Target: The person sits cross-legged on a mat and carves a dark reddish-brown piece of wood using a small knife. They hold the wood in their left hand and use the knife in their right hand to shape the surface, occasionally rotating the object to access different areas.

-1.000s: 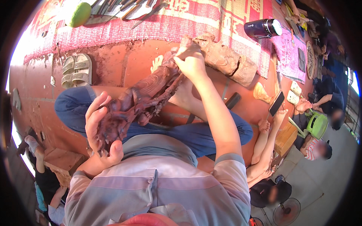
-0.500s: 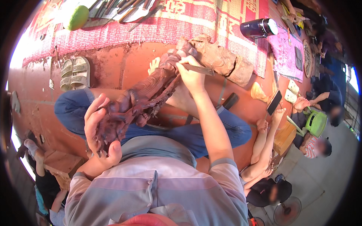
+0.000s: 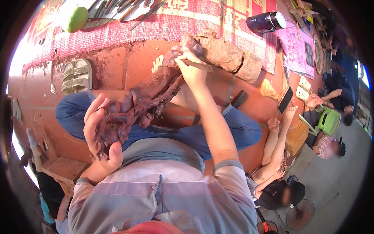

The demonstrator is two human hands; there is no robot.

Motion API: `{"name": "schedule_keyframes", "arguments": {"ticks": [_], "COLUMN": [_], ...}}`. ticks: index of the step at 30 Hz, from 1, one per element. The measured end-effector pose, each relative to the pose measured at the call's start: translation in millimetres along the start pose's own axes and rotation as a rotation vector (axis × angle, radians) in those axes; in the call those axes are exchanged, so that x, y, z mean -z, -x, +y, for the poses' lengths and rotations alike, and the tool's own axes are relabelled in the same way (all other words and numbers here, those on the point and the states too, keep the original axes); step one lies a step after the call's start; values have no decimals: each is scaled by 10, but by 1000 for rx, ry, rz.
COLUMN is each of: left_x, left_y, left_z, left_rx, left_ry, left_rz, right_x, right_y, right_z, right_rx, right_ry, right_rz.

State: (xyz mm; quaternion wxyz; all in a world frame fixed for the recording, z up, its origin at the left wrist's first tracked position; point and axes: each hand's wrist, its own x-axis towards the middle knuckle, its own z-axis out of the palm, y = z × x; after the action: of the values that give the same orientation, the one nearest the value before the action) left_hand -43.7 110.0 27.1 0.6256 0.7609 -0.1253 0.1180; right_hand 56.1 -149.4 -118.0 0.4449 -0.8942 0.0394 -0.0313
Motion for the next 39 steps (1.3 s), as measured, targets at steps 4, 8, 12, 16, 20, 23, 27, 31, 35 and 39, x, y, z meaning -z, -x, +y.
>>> {"name": "schedule_keyframes", "arguments": {"ticks": [4,8,12,16,20,23,27,31,35,39], "left_x": [-19,-14,-19,-37,-8,-17,3,-26,-18,-20], "left_y": [-5,1,-4,-5,2,-6,-5,-2,2,3], "left_z": [6,14,9,13,11,18,0,1,5,-8], "left_rx": [14,10,7,33,19,18,-2,17,7,11], "left_ry": [38,23,24,80,49,52,25,78,33,53], "left_rz": [13,10,14,18,-5,-4,5,23,6,13], "right_x": [261,524,414,135,310,306,5,226,137,90], "right_y": [173,219,103,-65,-39,49,-71,-66,-69,-125], "right_z": [139,-27,-141,-152,-74,44,-97,-105,-145,-177], "right_rx": [-11,-132,-69,-50,-28,66,33,32,119,77], "right_ry": [-120,-104,-277,-191,-100,-159,-31,-29,-179,27], "right_rz": [-65,-208,-30,-103,-99,-21,-87,-81,64,-86]}}
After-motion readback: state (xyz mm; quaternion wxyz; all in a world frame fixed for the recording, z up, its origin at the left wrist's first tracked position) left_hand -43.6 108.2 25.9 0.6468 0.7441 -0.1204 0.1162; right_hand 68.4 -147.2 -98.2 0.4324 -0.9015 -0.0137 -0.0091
